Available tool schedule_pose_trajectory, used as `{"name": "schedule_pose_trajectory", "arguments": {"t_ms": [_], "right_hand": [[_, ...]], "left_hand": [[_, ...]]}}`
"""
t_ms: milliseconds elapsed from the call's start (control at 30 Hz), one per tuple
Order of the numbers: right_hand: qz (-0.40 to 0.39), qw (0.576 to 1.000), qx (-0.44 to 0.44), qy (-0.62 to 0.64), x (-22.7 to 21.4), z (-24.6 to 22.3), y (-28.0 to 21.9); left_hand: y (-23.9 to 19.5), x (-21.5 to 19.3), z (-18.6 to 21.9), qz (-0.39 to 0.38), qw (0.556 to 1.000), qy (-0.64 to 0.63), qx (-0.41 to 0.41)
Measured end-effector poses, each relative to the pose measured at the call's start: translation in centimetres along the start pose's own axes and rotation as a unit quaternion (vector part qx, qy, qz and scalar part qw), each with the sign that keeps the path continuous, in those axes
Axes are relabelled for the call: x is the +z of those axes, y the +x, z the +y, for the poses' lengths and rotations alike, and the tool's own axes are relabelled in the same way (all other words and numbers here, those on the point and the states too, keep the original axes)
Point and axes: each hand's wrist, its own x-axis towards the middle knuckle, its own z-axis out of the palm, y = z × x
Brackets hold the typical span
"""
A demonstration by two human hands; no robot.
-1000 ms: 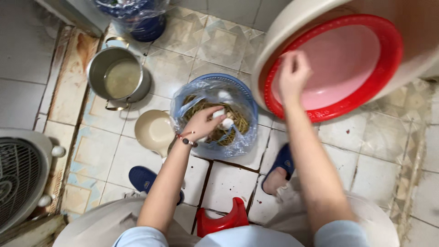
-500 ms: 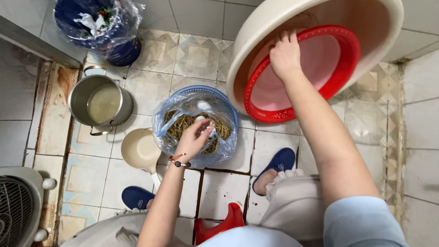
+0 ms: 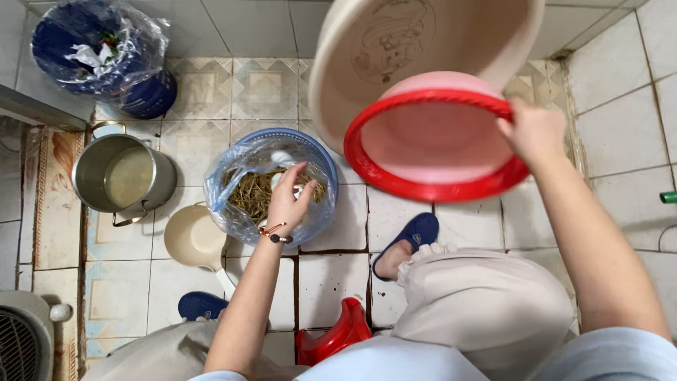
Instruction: The person sits on a small red stool and transfers eggs from a blue basket filled with straw into a pink basin. They handle the eggs one by one, occasionally adjusting the straw and moving a nearby scoop.
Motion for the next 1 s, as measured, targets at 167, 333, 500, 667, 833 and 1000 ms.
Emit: {"name": "schedule_pose_trajectory", "arguments": {"t_ms": [167, 333, 500, 667, 833, 1000], "right_hand": [[0.068, 0.955, 0.227, 0.180, 4.9, 8.2, -9.3], [0.143, 0.891, 0.349, 0.251, 10.4, 13.6, -18.9], [0.240, 0.818, 0.444, 0.274, 14.5, 14.0, -26.7], [0.210, 0.629, 0.639, 0.389, 17.6, 11.1, -28.2], [0.229, 0.304, 0.690, 0.615, 19.5, 8.0, -27.8], [0.153, 0.235, 0.662, 0.695, 20.3, 5.2, -27.6]], "left_hand": [[0.5, 0.6, 0.1, -0.028, 1.000, 0.002, -0.008], [1.5, 0.5, 0.2, -0.029, 0.999, 0.026, 0.018], [2.3, 2.1, 0.9, -0.036, 0.999, 0.027, 0.019], [4.4, 5.6, 1.5, 0.005, 0.992, 0.123, 0.029], [11.9, 6.5, 0.0, 0.086, 0.956, 0.242, 0.141], [21.1, 4.9, -0.5, 0.068, 0.970, 0.191, 0.134]]}}
